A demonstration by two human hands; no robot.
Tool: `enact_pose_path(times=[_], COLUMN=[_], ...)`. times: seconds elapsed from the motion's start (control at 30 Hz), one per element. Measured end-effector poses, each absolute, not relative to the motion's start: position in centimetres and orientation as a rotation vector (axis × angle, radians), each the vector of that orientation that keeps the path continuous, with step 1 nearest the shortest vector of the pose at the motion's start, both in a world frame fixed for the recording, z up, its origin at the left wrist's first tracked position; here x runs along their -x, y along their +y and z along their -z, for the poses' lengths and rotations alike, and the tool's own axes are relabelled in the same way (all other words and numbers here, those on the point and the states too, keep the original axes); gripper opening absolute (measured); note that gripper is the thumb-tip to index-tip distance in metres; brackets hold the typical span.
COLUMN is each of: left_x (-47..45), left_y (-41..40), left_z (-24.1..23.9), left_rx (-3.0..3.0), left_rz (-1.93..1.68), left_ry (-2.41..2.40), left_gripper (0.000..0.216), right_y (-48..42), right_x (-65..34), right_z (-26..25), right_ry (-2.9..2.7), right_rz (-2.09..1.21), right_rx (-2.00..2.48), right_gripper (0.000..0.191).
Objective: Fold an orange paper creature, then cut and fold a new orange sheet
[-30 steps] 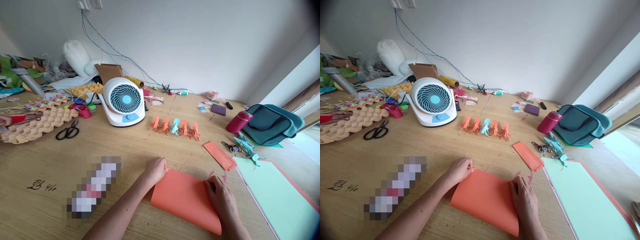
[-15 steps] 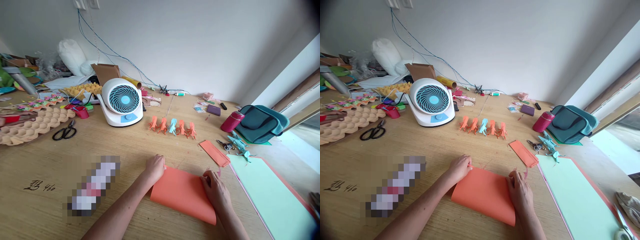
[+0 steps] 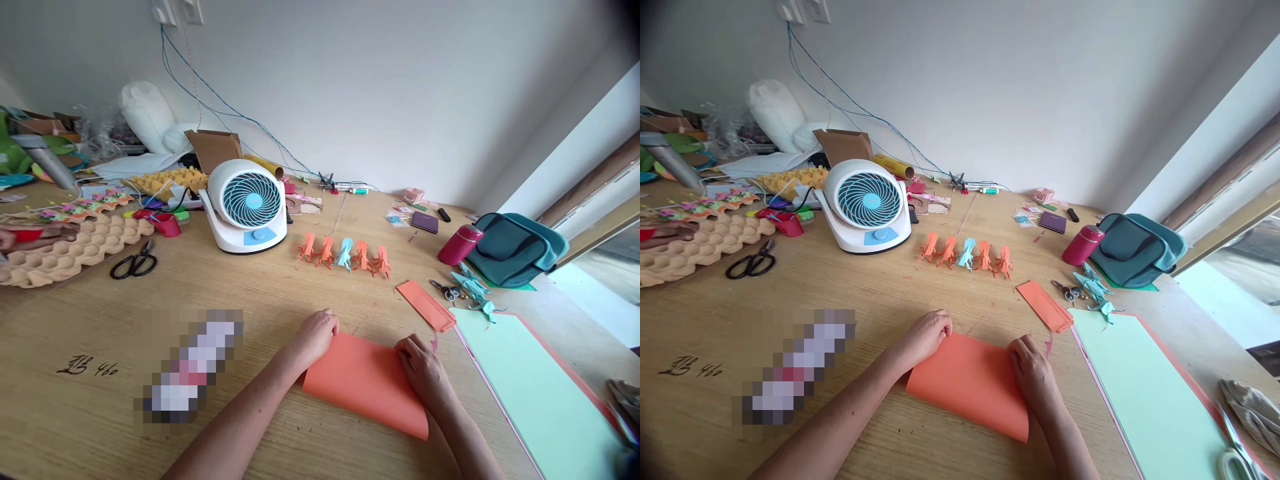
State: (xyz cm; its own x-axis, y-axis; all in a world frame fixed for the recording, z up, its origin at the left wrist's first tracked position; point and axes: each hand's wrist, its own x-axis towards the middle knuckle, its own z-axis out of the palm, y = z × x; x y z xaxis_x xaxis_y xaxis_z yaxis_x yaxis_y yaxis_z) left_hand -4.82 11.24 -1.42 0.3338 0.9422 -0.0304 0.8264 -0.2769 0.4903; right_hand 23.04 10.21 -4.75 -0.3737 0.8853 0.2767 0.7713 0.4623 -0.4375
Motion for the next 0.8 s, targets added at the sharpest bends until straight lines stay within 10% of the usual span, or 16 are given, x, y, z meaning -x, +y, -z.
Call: enact_pose_path(times=[0.47,0.8], left_x=[3.3,1.0], left_y=[9.9,9.3], left_z=[0.0,-0.7], left_rx=[-2.238,-2.264], left_rz=[-0.175,0.003], left_ry=[1.676,1.861], left_gripper=[0.005,0.031], right_y=[9.4,9.9], right_x=[-24.0,-23.8], right_z=[3.4,2.5], right_ry=[-2.383,-2.505], right_rz=[-0.378,-0.318], right_rx=[1.303,1.326], right_gripper=[0.032,0.015])
